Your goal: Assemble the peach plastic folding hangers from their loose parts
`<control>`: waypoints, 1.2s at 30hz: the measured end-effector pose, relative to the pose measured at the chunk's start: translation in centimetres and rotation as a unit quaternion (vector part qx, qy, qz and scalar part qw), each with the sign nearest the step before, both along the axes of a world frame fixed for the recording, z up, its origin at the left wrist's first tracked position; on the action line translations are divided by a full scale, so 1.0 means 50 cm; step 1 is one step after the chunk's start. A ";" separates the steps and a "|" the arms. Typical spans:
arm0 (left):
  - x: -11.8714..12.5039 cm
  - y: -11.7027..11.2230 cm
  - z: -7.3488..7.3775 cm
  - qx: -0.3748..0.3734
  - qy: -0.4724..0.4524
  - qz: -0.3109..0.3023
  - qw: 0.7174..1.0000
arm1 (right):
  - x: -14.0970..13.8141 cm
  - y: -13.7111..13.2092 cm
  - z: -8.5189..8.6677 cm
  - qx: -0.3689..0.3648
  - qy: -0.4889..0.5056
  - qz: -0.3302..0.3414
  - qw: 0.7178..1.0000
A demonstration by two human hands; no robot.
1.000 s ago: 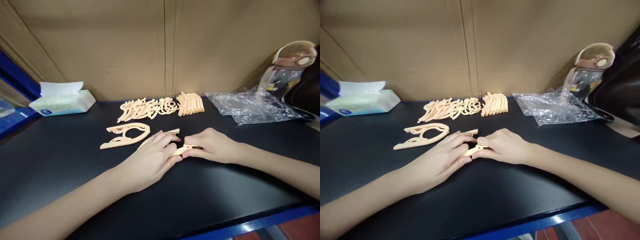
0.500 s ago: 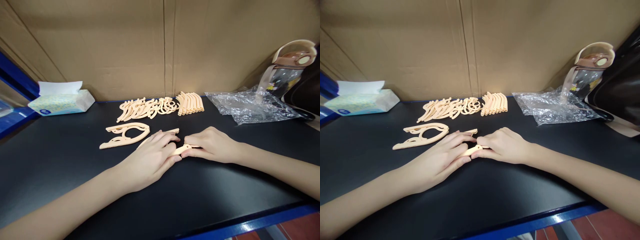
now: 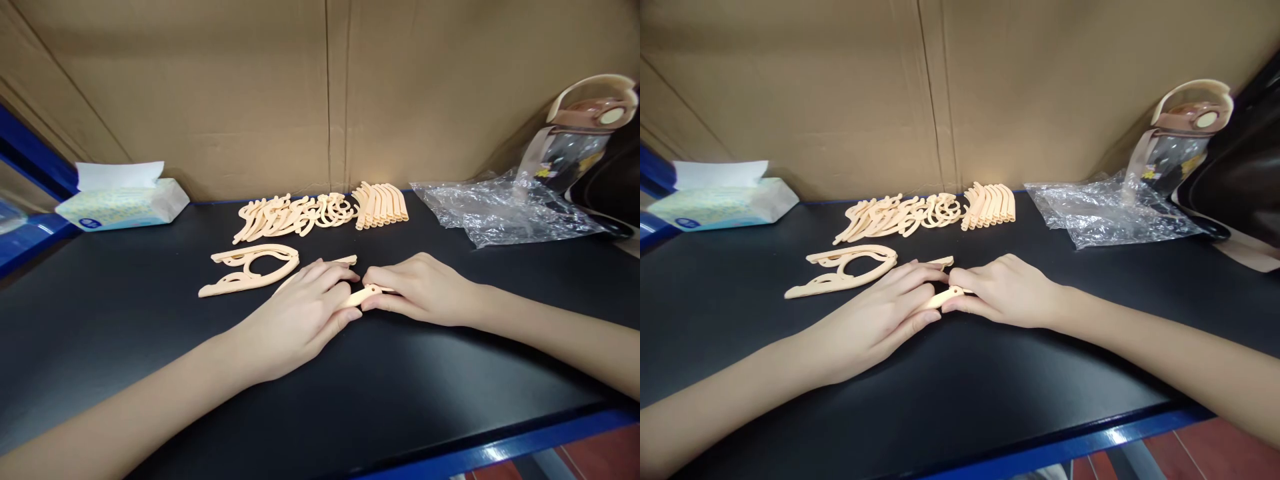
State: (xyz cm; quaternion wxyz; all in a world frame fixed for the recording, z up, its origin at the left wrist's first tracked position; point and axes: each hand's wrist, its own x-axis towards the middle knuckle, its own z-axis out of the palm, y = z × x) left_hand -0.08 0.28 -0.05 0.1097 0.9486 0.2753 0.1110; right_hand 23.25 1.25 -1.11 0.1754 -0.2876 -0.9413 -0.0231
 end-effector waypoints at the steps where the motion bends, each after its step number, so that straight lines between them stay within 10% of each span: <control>1: 0.000 0.000 0.000 0.002 0.001 0.000 1.000 | 0.000 0.000 -0.001 0.004 0.001 0.000 1.000; 36: -0.002 0.000 0.001 0.013 0.001 -0.004 1.000 | 0.001 -0.004 0.008 -0.008 0.047 -0.055 0.997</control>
